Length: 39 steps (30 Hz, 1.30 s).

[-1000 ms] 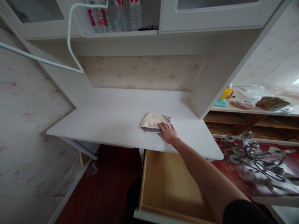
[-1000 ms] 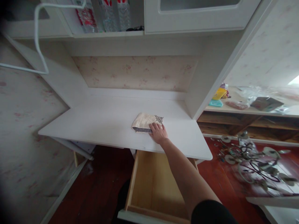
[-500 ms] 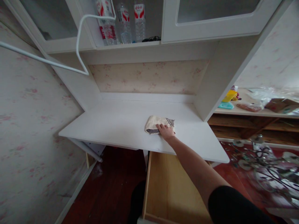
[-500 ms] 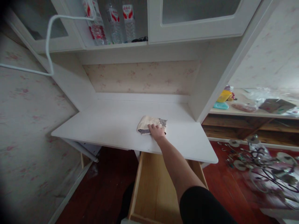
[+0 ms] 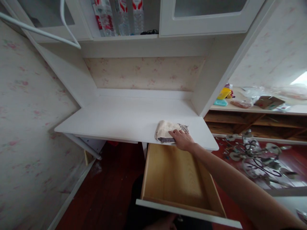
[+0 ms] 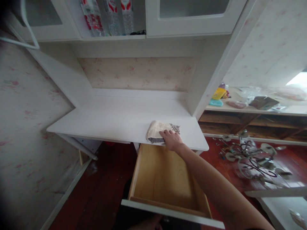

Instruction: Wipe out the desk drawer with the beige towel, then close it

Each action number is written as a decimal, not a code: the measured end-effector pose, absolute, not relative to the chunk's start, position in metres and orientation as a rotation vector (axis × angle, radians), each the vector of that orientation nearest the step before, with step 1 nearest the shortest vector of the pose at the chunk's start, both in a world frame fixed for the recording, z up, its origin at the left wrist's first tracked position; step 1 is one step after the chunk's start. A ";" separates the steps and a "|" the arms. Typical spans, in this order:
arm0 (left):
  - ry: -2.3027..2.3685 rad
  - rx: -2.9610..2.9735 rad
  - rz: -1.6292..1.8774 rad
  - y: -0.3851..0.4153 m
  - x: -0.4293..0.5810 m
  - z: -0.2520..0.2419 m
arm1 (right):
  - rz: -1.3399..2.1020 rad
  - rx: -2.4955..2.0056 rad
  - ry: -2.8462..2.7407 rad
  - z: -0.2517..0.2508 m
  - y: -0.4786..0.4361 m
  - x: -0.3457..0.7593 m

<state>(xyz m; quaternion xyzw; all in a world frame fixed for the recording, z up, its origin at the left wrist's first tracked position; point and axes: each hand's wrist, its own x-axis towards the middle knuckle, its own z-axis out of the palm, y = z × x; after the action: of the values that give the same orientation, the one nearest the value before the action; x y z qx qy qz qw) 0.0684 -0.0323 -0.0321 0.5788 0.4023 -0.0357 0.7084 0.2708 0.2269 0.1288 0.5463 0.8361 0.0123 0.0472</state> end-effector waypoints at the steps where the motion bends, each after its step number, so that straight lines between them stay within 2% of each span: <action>1: 0.895 1.297 -0.089 -0.034 0.069 -0.036 | 0.049 1.694 2.548 0.127 0.223 0.273; 7: 0.936 1.404 -0.104 -0.041 0.079 -0.041 | -0.053 1.838 2.477 0.123 0.226 0.257; 13: 1.034 1.621 -0.176 -0.039 0.071 0.022 | -0.012 1.906 2.427 0.125 0.237 0.239; 18: 1.029 1.802 0.227 -0.023 0.042 0.085 | 0.039 1.917 2.435 0.125 0.234 0.241; 23: 1.432 1.654 0.572 0.008 0.015 0.089 | 0.043 2.044 2.436 0.126 0.214 0.250; 26: 1.538 1.689 0.513 0.023 0.011 0.073 | -0.012 2.220 2.554 0.123 0.189 0.258; 30: 1.670 1.854 0.237 0.031 0.017 0.059 | -0.144 2.329 2.794 0.114 0.143 0.282; 34: 1.760 1.951 0.040 0.031 0.020 0.057 | -0.267 2.513 2.754 0.092 0.093 0.314; 39: 1.768 1.965 -0.082 0.034 0.022 0.061 | -0.241 2.241 2.579 0.042 0.068 0.320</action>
<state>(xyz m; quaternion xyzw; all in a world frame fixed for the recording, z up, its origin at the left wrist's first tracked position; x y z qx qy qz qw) 0.0217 0.0336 0.0615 0.7202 0.6481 -0.0299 0.2458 0.3203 0.0680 0.0416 0.6477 0.7454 -0.0697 -0.1415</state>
